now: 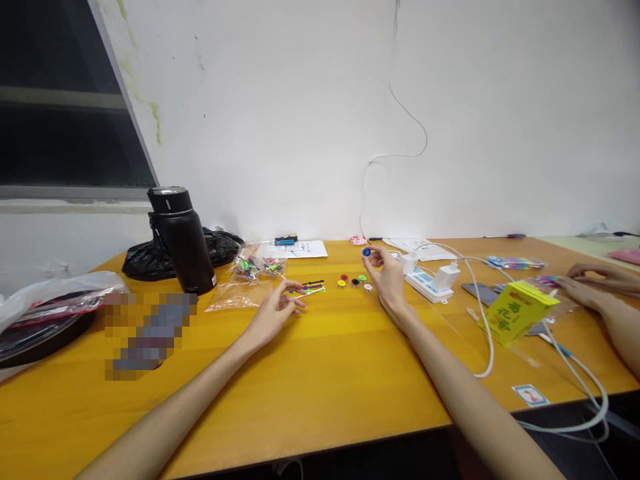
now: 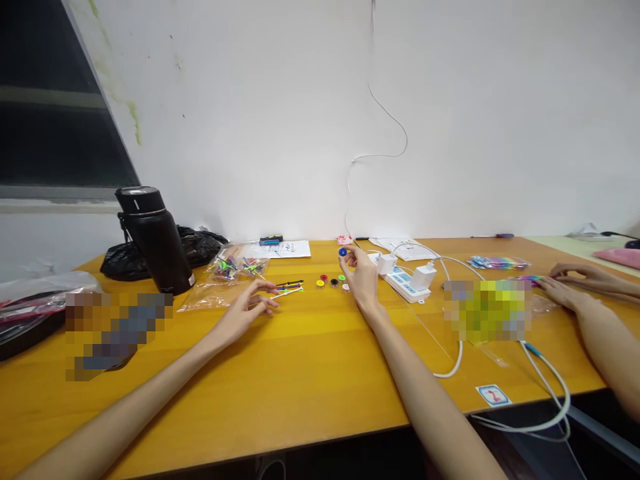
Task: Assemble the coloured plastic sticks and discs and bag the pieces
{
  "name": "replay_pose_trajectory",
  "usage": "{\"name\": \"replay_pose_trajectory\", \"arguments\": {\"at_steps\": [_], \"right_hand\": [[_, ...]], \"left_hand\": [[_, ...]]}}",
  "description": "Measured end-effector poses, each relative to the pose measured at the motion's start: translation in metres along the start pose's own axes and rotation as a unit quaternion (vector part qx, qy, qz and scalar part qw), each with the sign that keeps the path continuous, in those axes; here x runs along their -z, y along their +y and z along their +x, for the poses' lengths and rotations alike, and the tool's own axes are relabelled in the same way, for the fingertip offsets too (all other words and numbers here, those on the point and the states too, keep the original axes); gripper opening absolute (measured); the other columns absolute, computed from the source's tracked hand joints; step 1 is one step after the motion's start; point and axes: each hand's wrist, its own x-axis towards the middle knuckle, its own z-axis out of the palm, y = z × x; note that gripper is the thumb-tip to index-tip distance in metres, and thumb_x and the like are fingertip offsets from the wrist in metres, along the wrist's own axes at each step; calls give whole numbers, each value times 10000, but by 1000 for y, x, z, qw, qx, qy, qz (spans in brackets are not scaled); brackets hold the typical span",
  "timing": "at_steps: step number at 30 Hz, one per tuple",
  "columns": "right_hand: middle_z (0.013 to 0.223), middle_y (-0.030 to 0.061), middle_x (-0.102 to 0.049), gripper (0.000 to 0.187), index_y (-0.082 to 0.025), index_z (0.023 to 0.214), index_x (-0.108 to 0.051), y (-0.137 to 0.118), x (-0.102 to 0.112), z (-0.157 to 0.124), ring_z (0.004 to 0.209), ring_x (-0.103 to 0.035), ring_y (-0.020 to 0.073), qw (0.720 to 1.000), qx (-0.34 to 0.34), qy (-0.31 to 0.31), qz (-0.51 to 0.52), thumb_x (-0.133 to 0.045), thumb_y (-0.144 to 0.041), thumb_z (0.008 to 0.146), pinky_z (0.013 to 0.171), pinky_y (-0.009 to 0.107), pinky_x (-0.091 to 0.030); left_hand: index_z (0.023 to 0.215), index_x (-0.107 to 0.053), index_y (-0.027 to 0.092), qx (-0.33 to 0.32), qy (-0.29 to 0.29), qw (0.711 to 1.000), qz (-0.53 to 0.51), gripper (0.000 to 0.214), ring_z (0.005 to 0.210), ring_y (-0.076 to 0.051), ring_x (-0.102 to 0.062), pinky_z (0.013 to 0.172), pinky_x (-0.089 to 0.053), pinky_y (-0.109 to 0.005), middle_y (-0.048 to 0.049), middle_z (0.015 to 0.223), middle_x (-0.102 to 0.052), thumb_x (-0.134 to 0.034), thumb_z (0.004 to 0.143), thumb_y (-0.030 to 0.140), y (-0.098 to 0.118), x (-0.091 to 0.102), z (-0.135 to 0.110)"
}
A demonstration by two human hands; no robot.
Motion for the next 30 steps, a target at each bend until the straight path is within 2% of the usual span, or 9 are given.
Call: {"name": "replay_pose_trajectory", "arguments": {"at_steps": [2, 3, 5, 7, 9, 16, 22, 30], "right_hand": [[833, 40, -663, 310, -155, 1149, -644, 0, -1, 0, 735, -574, 169, 1000, -6, -22, -9, -562, -354, 925, 728, 298, -450], [797, 26, -652, 309, -160, 1123, -656, 0, -1, 0, 707, -568, 162, 998, -12, -57, -14, -576, -374, 915, 695, 284, -435], [702, -6, -615, 298, -172, 1018, -694, 2, 0, 0, 630, -545, 146, 984, -28, -176, -30, -623, -424, 877, 603, 259, -376], [629, -27, -573, 280, -181, 905, -720, 4, 0, -1, 567, -509, 130, 954, -36, -291, -57, -672, -445, 825, 542, 250, -302], [607, -32, -557, 256, -186, 853, -733, 6, 1, -3, 548, -488, 122, 935, -35, -343, -82, -691, -431, 791, 530, 249, -269], [653, -11, -593, 249, -189, 885, -749, 9, 1, -4, 596, -524, 132, 917, -22, -389, -81, -668, -403, 789, 576, 247, -312], [670, 2, -609, 229, -174, 894, -738, 12, 3, -3, 609, -529, 136, 912, -23, -401, -88, -677, -354, 766, 583, 245, -321], [682, -5, -608, 231, -176, 899, -725, 14, 2, -4, 618, -529, 135, 909, -23, -406, -94, -683, -355, 759, 589, 242, -333]], "left_hand": [[1130, -548, 200, -1, 1, 1000, 3, 259, 944, -180, -693, 792, -592, -332, -100, 1261, -592, -550, 877, 258, 1, 0, 0], [1129, -549, 199, -1, 1, 1000, 6, 256, 941, -180, -692, 793, -592, -334, -99, 1258, -591, -544, 878, 251, 1, 1, 0], [1128, -554, 199, -3, 1, 1000, 12, 250, 936, -179, -690, 793, -593, -338, -95, 1246, -592, -529, 881, 235, 2, 1, 0], [1122, -559, 198, -5, -1, 1000, 15, 245, 931, -180, -688, 792, -593, -341, -94, 1232, -596, -519, 881, 224, 3, 2, 0], [1116, -563, 196, -6, -2, 1000, 14, 245, 919, -178, -686, 793, -590, -341, -94, 1213, -607, -515, 877, 215, 3, 2, -1], [1094, -575, 190, -10, -10, 1000, 15, 248, 880, -169, -684, 793, -580, -327, -79, 1123, -645, -497, 859, 179, 2, 3, 0], [1088, -583, 186, -15, -13, 1000, 20, 272, 882, -179, -687, 768, -578, -320, -82, 1109, -653, -491, 835, 149, 3, 4, 1], [1090, -589, 182, -19, -13, 999, 39, 235, 887, -183, -689, 780, -578, -331, -85, 1110, -650, -492, 876, 192, 1, 5, 1]]}}
